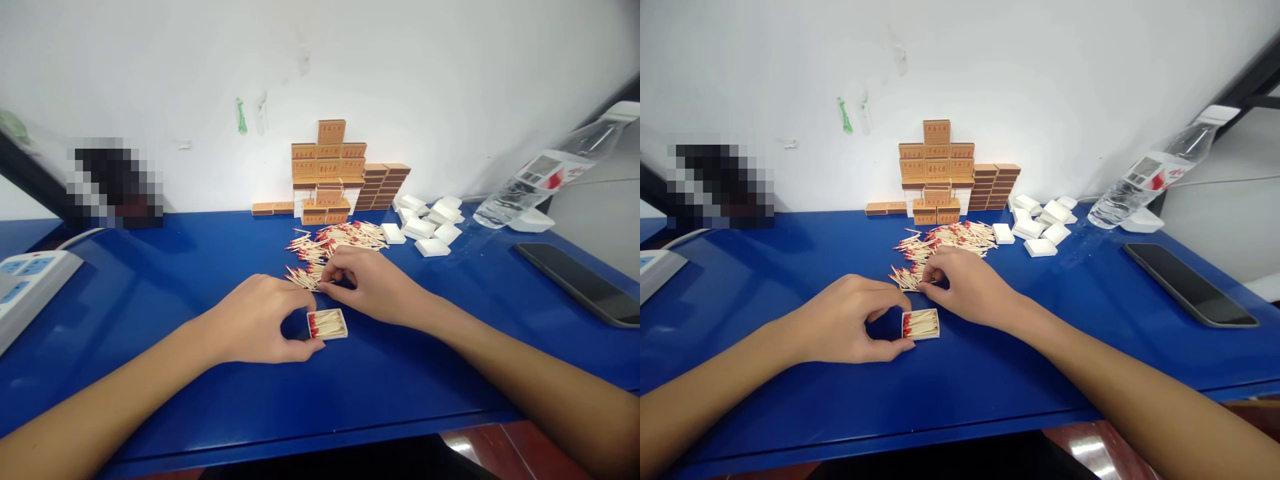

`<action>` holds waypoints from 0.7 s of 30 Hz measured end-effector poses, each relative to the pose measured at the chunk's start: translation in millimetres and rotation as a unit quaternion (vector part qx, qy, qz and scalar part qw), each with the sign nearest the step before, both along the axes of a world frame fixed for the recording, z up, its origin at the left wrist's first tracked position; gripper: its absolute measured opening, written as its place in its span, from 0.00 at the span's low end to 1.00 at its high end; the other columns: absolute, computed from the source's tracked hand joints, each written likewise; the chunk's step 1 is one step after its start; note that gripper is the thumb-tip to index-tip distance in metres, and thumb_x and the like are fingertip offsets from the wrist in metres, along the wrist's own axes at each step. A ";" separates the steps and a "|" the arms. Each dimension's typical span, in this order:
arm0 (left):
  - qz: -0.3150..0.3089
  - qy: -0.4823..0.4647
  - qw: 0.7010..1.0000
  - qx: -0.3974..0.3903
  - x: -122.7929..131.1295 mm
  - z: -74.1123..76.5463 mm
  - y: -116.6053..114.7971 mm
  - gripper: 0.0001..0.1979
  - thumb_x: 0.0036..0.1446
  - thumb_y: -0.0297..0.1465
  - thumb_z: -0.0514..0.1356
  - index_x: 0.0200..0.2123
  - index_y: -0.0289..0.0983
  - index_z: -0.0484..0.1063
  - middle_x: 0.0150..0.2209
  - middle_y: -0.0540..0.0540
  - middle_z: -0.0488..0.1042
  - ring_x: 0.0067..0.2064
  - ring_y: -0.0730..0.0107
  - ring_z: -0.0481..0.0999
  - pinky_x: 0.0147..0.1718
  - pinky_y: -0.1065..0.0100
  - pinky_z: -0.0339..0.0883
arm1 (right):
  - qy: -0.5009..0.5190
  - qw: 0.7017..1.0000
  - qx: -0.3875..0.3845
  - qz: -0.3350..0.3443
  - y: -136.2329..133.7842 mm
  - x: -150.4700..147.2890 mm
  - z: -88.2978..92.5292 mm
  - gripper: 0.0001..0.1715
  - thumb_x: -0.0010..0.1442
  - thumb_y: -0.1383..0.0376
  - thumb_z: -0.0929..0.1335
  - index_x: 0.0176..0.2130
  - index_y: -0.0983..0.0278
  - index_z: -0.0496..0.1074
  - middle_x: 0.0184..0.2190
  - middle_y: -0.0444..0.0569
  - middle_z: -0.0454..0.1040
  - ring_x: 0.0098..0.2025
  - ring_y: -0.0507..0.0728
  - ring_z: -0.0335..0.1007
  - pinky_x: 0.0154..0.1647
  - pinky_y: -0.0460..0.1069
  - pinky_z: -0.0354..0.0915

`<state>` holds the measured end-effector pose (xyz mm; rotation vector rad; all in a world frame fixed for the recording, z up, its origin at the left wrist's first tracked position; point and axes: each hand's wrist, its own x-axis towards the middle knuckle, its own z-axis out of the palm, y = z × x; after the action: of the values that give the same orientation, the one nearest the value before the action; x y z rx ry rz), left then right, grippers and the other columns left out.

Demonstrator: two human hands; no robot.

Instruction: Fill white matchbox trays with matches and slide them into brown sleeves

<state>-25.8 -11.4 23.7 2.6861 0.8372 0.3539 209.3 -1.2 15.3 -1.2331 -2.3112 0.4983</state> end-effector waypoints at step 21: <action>-0.030 0.022 0.999 -0.003 8.2 -3.6 -14.4 0.13 0.56 0.43 0.67 0.37 0.39 0.80 0.29 0.50 0.79 0.28 0.66 0.76 0.29 0.65 0.63 | -0.041 0.998 -0.042 0.024 -2.1 -3.3 -3.0 0.06 0.69 0.68 0.70 0.36 0.64 0.74 0.36 0.47 0.74 0.36 0.54 0.67 0.37 0.49 0.58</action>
<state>-17.6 -25.8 20.2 2.7156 0.7667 0.2782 205.9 -3.3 12.4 -1.2614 -2.4151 0.5764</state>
